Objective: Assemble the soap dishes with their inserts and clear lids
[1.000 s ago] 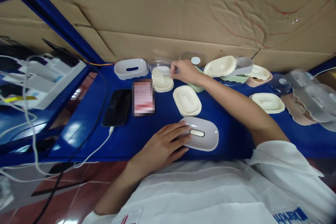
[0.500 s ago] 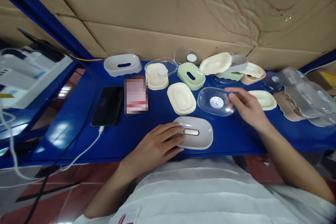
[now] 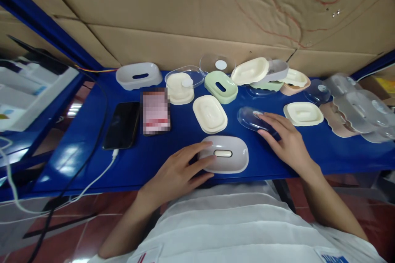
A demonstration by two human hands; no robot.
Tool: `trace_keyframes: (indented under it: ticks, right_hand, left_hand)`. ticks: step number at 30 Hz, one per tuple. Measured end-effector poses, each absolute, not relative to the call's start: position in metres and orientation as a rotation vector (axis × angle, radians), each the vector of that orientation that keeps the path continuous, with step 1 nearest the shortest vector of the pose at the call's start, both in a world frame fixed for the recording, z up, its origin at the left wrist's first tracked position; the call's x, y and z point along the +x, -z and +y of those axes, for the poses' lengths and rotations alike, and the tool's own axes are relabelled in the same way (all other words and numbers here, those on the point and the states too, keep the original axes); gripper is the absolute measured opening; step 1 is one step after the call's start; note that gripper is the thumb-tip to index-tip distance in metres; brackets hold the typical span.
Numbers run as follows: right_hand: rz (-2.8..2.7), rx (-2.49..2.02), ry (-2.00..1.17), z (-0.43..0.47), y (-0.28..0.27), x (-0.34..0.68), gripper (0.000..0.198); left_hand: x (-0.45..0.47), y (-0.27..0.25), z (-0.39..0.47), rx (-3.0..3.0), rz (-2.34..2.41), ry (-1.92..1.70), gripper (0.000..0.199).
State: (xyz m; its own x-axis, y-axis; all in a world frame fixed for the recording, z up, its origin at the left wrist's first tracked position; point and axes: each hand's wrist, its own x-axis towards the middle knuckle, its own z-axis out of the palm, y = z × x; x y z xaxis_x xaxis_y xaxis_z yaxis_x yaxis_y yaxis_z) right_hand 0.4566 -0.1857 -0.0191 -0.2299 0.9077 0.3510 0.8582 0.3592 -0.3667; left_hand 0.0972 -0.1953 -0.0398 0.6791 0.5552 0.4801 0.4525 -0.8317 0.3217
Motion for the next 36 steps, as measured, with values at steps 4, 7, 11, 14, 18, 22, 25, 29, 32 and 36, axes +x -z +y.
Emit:
trace_keyframes:
  ticks: [4,7,11,14,18,22,25,29,32,36]
  right_hand:
    - [-2.203,-1.268,-0.272,-0.206,0.015,0.431,0.049]
    - [-2.371,-1.152,-0.137,-0.223,0.025,0.406,0.054]
    - [-2.503,-1.009,-0.048,-0.229,0.038,0.391,0.055]
    - [-2.565,-0.932,-0.083,-0.224,0.040,0.393,0.054]
    - [-2.585,-0.911,-0.027,-0.218,0.037,0.397,0.056]
    - [-2.610,-0.956,0.024,-0.217,0.037,0.398,0.062]
    - [-2.625,-0.993,-0.017,-0.220,0.038,0.397,0.064]
    - [-2.642,-0.965,-0.206,-0.217,0.031,0.407,0.071]
    - [-2.590,-1.006,-0.440,-0.204,0.018,0.442,0.080]
    - [-2.109,-1.899,-0.023,-0.182,0.015,0.504,0.070]
  left_hand:
    - [0.098,0.039,-0.195,2.701,0.899,-0.892,0.047]
    - [0.099,0.039,-0.194,2.694,0.886,-0.877,0.053]
    - [0.098,0.041,-0.194,2.664,0.865,-0.844,0.052]
    - [0.097,0.043,-0.194,2.659,0.873,-0.864,0.049]
    - [0.098,0.044,-0.193,2.657,0.868,-0.869,0.047]
    - [0.098,0.045,-0.192,2.655,0.869,-0.865,0.046]
    - [0.098,0.045,-0.191,2.645,0.859,-0.871,0.045]
    - [0.098,0.046,-0.192,2.640,0.841,-0.856,0.045]
    - [0.098,0.046,-0.195,2.612,0.843,-0.835,0.046]
    - [0.098,0.042,-0.198,2.530,0.944,-0.659,0.055]
